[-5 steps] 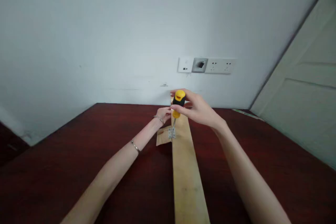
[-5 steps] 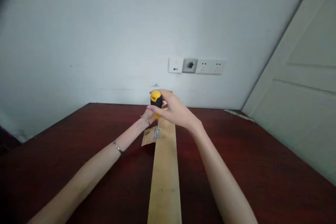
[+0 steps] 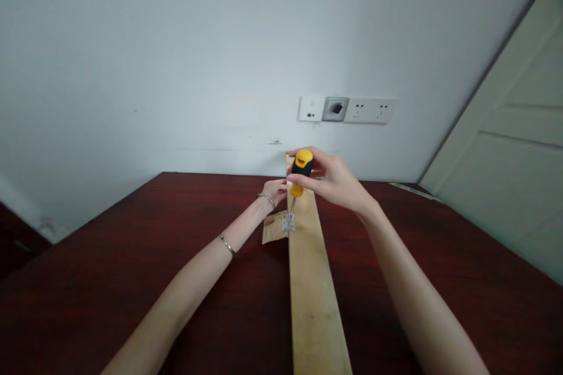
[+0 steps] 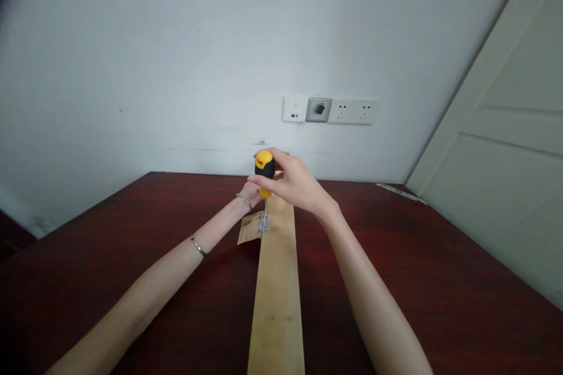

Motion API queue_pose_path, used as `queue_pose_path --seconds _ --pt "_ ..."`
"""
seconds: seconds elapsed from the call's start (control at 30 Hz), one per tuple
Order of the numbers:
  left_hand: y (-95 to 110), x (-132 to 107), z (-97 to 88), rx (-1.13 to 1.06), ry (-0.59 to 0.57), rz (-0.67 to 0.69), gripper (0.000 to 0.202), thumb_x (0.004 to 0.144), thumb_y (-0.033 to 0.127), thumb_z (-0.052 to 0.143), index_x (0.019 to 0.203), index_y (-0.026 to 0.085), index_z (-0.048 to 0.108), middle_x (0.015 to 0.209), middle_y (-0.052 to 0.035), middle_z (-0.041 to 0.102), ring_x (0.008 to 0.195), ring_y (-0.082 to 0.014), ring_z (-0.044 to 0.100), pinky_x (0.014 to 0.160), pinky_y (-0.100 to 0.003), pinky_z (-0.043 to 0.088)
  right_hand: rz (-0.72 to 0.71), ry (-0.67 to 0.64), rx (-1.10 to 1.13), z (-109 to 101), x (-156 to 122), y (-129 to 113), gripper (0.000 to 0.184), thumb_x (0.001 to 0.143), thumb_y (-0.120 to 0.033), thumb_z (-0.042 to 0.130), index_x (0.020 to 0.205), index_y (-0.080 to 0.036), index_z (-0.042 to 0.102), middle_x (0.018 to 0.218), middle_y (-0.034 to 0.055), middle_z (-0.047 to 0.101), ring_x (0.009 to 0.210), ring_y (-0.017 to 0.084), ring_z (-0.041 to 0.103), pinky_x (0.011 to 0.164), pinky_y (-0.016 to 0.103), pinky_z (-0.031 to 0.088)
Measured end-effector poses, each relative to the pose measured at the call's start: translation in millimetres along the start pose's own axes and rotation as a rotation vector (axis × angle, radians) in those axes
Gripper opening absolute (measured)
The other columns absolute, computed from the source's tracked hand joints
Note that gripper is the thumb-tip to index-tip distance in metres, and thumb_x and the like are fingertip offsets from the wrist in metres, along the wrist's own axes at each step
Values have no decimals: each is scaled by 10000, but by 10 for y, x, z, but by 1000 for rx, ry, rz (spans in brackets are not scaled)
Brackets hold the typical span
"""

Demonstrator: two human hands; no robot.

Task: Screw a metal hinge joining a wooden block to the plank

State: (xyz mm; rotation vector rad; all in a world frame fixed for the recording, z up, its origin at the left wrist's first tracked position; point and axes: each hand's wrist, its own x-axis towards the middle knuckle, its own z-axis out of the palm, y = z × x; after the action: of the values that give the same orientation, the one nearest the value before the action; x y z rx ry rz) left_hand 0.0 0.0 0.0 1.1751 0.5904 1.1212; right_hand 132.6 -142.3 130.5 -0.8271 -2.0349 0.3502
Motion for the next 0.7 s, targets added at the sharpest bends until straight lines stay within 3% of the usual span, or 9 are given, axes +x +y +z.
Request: queue_pose_path --seconds 0.2,0.33,0.7 --pt "-75 59 -47 -55 0 -19 147 725 168 704 859 125 662 827 -59 677 724 -154 620 736 -313 502 4 62 -4 -23 4 29 364 764 -392 692 1053 -183 620 1008 49 678 840 170 644 723 297 560" --pt "-76 33 -61 -84 -13 -25 221 614 92 709 832 120 681 816 -64 690 703 -159 621 729 -316 505 10 114 -4 -18 11 49 381 743 -412 709 1036 -183 623 978 46 677 830 172 638 671 278 552" --pt "-58 8 -59 -108 -14 -78 276 558 7 661 830 48 688 831 -126 704 804 -223 651 810 -350 505 16 269 1 -85 1 -8 368 738 -416 721 1005 -175 643 890 38 673 783 176 660 570 248 526"
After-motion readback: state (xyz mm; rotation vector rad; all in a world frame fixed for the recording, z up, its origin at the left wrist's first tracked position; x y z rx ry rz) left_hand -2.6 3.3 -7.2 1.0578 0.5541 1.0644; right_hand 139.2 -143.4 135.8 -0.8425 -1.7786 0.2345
